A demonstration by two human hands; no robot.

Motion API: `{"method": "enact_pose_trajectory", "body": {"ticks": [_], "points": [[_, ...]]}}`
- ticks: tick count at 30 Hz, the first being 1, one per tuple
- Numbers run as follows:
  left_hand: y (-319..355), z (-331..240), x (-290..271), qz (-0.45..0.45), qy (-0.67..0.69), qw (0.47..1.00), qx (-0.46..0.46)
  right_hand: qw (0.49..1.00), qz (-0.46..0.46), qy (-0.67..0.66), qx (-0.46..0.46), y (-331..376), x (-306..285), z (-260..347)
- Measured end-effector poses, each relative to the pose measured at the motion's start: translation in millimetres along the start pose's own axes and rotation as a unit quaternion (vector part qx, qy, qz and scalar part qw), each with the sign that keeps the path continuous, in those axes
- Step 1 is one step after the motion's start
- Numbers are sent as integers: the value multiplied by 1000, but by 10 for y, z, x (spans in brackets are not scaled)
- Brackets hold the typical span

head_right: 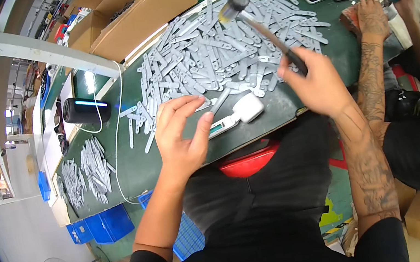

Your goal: The person assembles handheld device housings by picking up plastic casings and metal strips from the table, fitting the metal strips into the casings by hand, and tapping them into place with a small mallet.

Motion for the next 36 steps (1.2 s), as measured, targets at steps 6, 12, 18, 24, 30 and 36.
{"method": "enact_pose_trajectory", "body": {"ticks": [6, 12, 18, 24, 30, 36], "points": [[141, -74, 269, 213, 160, 964, -12, 966, 216, -140, 31, 392, 1031, 362], [496, -4, 398, 215, 201, 951, -90, 951, 208, -216, 81, 399, 1354, 348], [707, 53, 391, 165, 284, 928, -178, 960, 151, -224, 71, 367, 1470, 370], [749, 201, 238, 197, 235, 935, -178, 998, -7, -36, 41, 314, 1132, 350], [415, 355, 279, 169, 132, 966, -144, 999, -31, 38, 23, -48, 879, 200], [483, 740, -29, 67, 164, 960, -219, 998, -9, 6, 66, -64, 951, 96]]}}
Point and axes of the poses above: each hand's wrist, its own y-axis away from the middle knuckle, its own x-axis out of the palm, z = x × y, the point moved 8 cm from there along -y, towards the middle knuckle, and after that the axes turned 15 degrees about z, right-handed, at the moved point
